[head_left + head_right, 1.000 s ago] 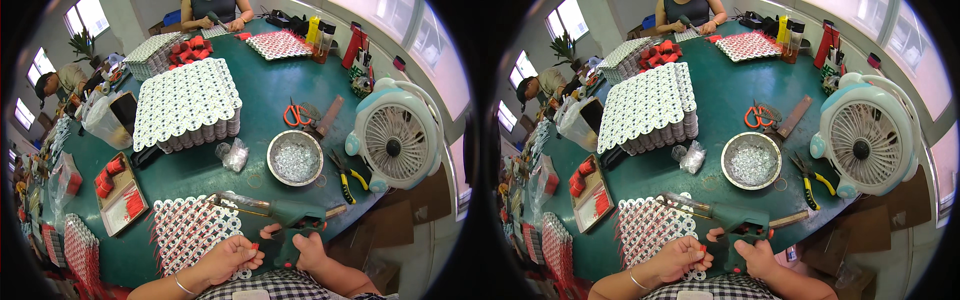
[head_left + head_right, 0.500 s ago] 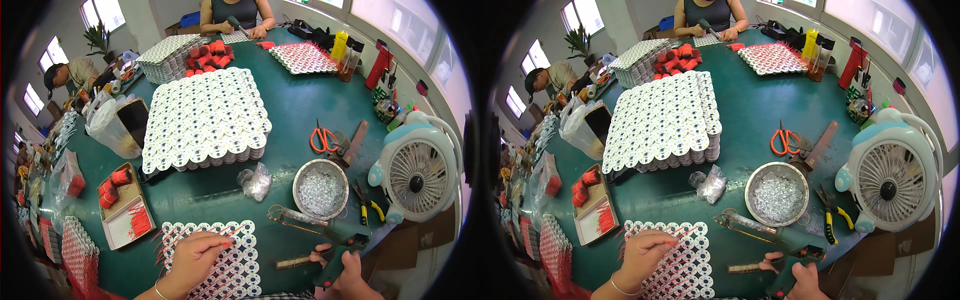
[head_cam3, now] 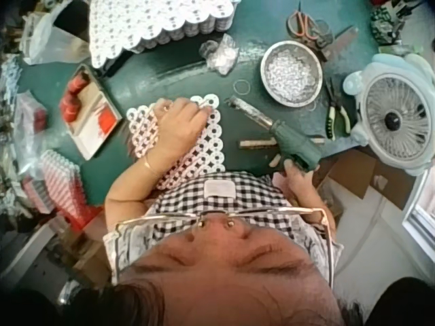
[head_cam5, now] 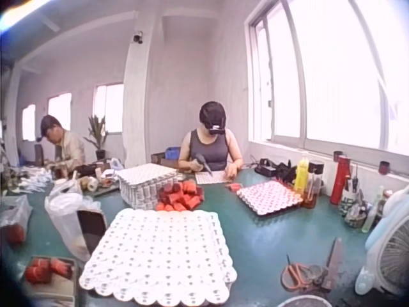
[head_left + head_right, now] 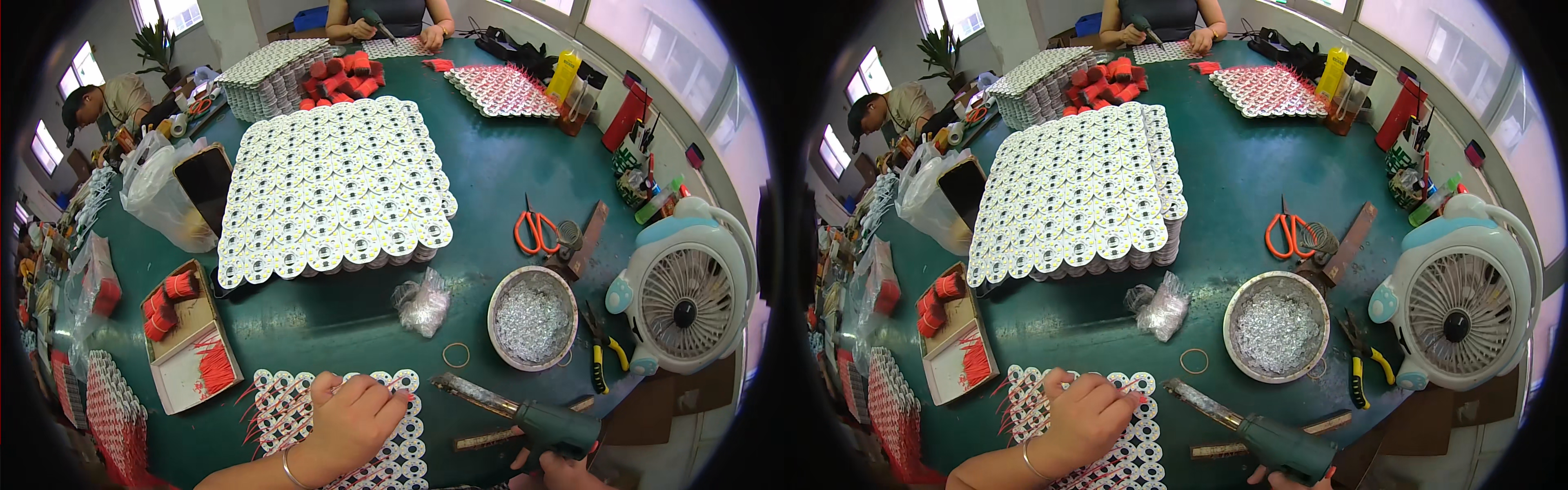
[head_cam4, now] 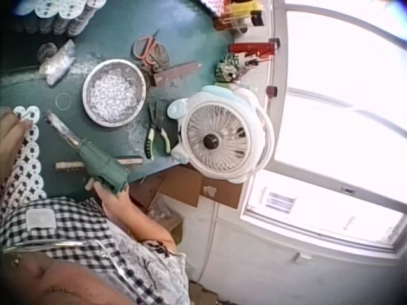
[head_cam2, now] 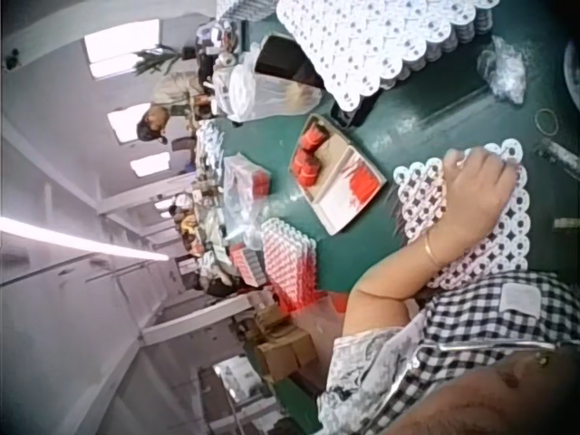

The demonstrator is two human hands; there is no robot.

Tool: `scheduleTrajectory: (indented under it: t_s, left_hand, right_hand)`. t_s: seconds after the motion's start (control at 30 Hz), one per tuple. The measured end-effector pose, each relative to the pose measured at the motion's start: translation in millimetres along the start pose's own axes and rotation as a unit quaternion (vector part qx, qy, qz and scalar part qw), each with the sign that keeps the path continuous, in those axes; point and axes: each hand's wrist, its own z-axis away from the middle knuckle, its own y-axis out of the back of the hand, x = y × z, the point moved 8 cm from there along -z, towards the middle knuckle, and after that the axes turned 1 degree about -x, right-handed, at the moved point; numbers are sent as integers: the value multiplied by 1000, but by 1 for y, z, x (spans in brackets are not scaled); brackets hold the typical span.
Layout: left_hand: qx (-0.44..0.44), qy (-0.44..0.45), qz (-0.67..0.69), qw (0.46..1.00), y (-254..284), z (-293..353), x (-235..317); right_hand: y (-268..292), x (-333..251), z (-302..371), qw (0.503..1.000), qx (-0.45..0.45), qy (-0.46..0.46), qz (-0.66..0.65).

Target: The person attaches red wires onto round LED circuit boards by placing the wires by hand and soldering them with a soldering iron.

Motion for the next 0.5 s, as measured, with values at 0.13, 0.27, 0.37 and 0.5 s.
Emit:
scheduleTrajectory:
  t_s: [0.13,0.27,0.37,0.5]
  left_hand:
    - [0,-5,18,1000,-6,-1,1]
    - [24,2,50,998,-4,-2,0]
    - [13,7,55,998,-15,0,-3]
    - [5,5,50,999,-11,-2,-1]
  right_hand:
    - [-6,0,-1,1000,13,23,-10]
    - [-2,7,2,980,25,140,140]
    - [-13,-19,-10,984,26,124,126]
    - [-13,-18,-7,977,28,136,164]
